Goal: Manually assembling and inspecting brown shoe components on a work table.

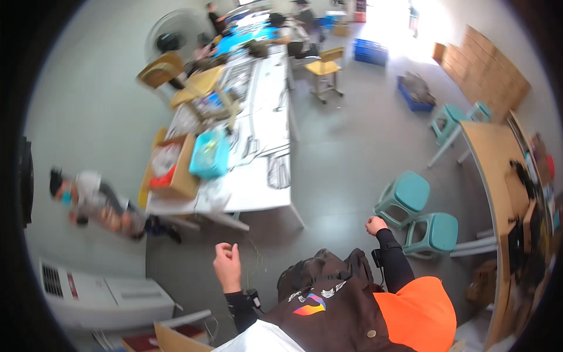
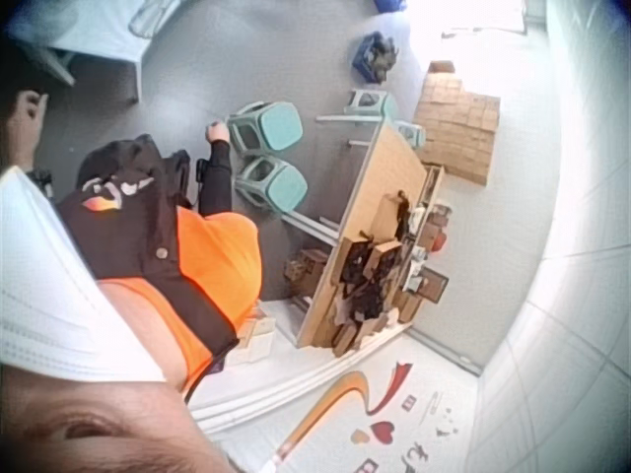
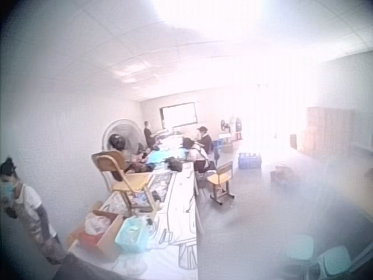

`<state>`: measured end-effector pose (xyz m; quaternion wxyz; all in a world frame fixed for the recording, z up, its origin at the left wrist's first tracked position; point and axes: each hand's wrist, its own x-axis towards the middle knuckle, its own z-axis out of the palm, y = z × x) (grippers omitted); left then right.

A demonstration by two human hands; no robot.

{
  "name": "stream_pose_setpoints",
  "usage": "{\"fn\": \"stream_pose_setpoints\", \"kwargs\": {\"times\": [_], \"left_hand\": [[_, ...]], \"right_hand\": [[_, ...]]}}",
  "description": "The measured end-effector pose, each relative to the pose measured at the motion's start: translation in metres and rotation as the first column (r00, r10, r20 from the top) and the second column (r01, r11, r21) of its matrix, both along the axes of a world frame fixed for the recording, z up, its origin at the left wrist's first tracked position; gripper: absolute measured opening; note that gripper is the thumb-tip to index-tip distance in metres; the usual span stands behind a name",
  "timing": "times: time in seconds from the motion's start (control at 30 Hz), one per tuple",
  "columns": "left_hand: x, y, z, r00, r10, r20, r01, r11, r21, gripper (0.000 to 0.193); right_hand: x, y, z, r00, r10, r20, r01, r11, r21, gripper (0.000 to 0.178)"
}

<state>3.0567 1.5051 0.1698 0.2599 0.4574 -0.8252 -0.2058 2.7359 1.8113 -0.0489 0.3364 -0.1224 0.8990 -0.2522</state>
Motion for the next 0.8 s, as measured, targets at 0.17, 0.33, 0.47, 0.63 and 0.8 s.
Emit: {"fn": "stream_pose_setpoints", "kwargs": {"times": [0.17,0.33,0.47,0.63,0.8], "left_hand": [[-0.138,0.017,0.054,0.784,-0.579,-0.224,0.345,0.706,-0.618,0.018],[-0.271,-0.014,0.079,0.516,-0.776,-0.364,0.342,0.576,-0.743,0.015],[-0.413,-0.058,0.083,0.645,-0.740,-0.193,0.692,0.672,-0.263,0.096],[-0.540,-0.055,0.103,0.466,-0.832,-0.300,0.829,0.529,-0.179,0.110],[-0.681,-0.031,0.024,0.231,-0.972,0.048,0.971,0.233,0.053,0.029]], "right_hand": [[-0.034,0.037,0.011,0.950,-0.310,0.028,0.311,0.939,-0.145,0.014],[-0.076,0.053,0.005,0.917,-0.384,0.110,0.396,0.909,-0.132,0.012],[-0.119,0.084,-0.019,0.920,-0.391,0.018,0.386,0.915,0.116,0.015],[-0.141,0.100,-0.001,0.615,-0.779,0.121,0.788,0.613,-0.059,0.014],[-0.183,0.096,-0.021,0.542,-0.799,0.260,0.817,0.574,0.060,0.011]]}}
